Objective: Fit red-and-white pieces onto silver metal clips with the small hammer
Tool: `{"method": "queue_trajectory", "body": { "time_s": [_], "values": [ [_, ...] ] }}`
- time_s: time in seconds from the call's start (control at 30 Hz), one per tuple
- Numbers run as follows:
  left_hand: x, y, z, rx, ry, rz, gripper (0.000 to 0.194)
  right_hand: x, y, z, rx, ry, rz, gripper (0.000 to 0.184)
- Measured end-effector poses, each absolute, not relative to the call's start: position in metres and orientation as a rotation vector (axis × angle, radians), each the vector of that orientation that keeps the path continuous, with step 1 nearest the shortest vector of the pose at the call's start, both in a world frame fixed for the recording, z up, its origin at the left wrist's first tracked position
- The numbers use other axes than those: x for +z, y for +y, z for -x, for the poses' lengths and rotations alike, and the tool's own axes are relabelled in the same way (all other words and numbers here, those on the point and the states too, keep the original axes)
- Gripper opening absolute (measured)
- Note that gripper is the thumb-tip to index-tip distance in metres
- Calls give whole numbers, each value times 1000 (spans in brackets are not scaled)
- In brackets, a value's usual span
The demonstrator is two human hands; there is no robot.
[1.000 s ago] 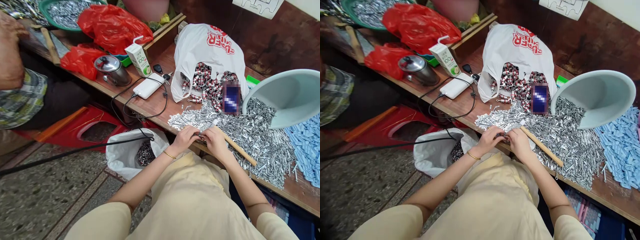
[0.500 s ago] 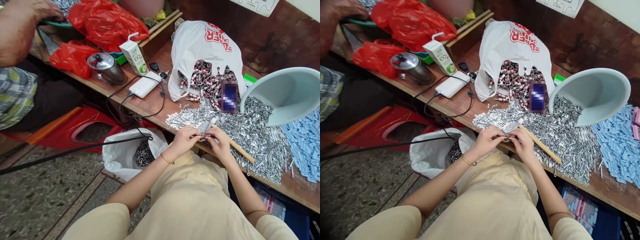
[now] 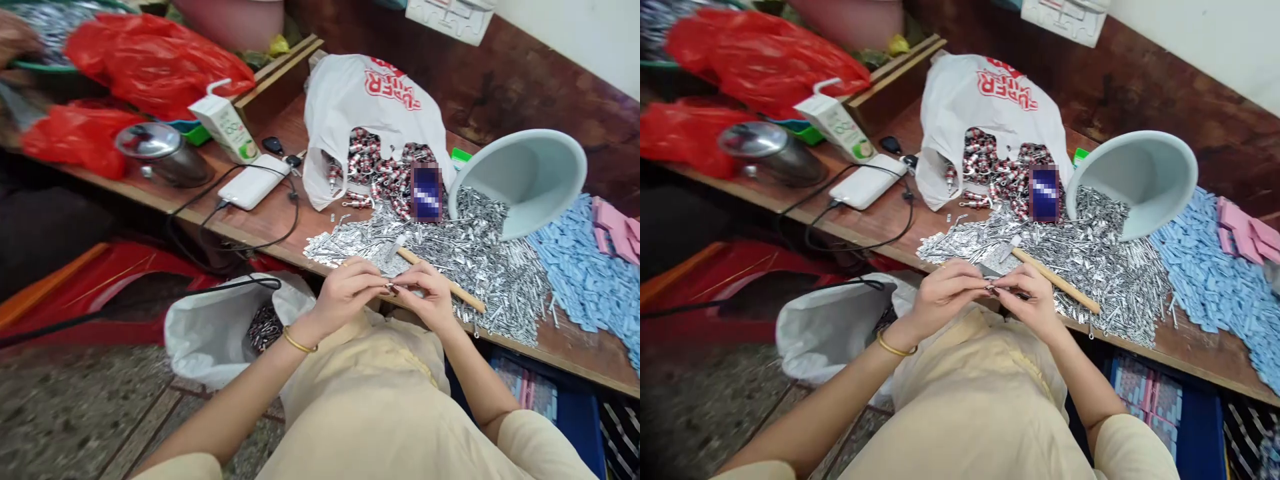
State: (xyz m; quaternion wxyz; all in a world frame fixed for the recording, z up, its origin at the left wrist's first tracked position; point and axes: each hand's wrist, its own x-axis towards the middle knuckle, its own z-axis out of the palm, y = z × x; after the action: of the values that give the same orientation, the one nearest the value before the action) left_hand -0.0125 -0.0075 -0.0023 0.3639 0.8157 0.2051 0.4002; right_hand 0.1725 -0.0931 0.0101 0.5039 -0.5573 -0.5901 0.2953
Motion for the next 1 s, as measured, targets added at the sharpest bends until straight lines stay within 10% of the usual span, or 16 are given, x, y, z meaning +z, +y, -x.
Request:
{"method": "queue_trajectory", "body": {
  "time_s": [0.23,0.47,1.0],
  "values": [
    [-32,-32,0,989,825,-1575,23,-31,-95,-192,932,-1242,1401,22],
    [-59,15,28,813,1020,-1424,40,-39,-66,-331,101,-1427,2225,21],
    [-56,48,31,420,943,-1299,14,-6,-50,-215,1178,-1161,1426,24]
  ]
}}
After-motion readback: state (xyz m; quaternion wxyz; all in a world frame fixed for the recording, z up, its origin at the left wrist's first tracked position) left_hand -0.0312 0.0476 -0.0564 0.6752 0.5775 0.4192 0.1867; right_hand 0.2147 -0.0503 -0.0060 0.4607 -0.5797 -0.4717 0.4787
